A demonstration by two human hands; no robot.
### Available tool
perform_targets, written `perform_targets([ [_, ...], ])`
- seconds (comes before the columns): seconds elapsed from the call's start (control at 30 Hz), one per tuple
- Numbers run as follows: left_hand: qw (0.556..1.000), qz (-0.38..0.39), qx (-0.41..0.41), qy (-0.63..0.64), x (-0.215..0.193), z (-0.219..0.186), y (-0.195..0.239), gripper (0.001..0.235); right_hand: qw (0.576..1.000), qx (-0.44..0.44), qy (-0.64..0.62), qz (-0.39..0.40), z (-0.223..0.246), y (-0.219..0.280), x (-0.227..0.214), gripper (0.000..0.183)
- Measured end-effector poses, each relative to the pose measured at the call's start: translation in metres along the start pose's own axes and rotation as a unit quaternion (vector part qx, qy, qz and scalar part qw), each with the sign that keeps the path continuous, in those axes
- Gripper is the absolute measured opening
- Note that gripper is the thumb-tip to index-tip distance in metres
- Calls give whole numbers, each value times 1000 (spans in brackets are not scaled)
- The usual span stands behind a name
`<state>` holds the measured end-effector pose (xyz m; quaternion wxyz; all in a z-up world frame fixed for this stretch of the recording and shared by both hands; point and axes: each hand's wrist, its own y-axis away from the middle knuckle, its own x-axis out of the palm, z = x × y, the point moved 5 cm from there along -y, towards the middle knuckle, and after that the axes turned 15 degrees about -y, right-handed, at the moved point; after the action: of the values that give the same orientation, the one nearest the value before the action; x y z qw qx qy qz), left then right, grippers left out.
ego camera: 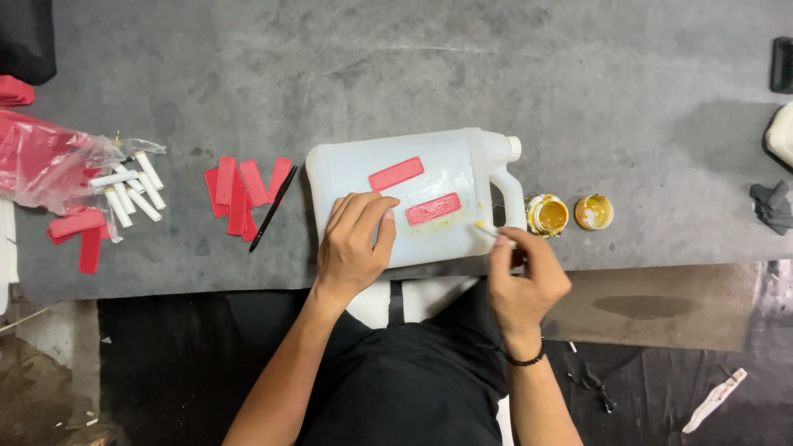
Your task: Applying gold dye to small red leather strips using a sponge applicator on a workshop table
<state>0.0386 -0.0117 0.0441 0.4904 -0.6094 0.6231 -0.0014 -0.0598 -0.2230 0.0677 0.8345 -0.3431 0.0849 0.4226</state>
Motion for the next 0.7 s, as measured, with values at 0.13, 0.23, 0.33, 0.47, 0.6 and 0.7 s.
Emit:
perform_targets([
  [0.13,1000,10,10,-2,-1,-1,-2,14,982,123,-97,-109,-74,11,-52,13],
  [0.23,1000,13,12,1,-1,-5,-5,14,945,186,-209,-170,-111,17,-75,17],
  [0.33,1000,17,9,-17,3,-4,-2,15,955,197,-145,-168,-127,16,-85,13],
  [0.47,999,28,4,-36,6,-3,2,13,992,91,13,-85,-115,2,-84,7],
  [0.6,998,32,4,-55,8,-2,4,13,997,-5,71,-17,-113,-12,-68,7],
  [0.7,997,36,6,-65,8,-2,5,14,996,-26,81,12,-132,-13,-61,5],
])
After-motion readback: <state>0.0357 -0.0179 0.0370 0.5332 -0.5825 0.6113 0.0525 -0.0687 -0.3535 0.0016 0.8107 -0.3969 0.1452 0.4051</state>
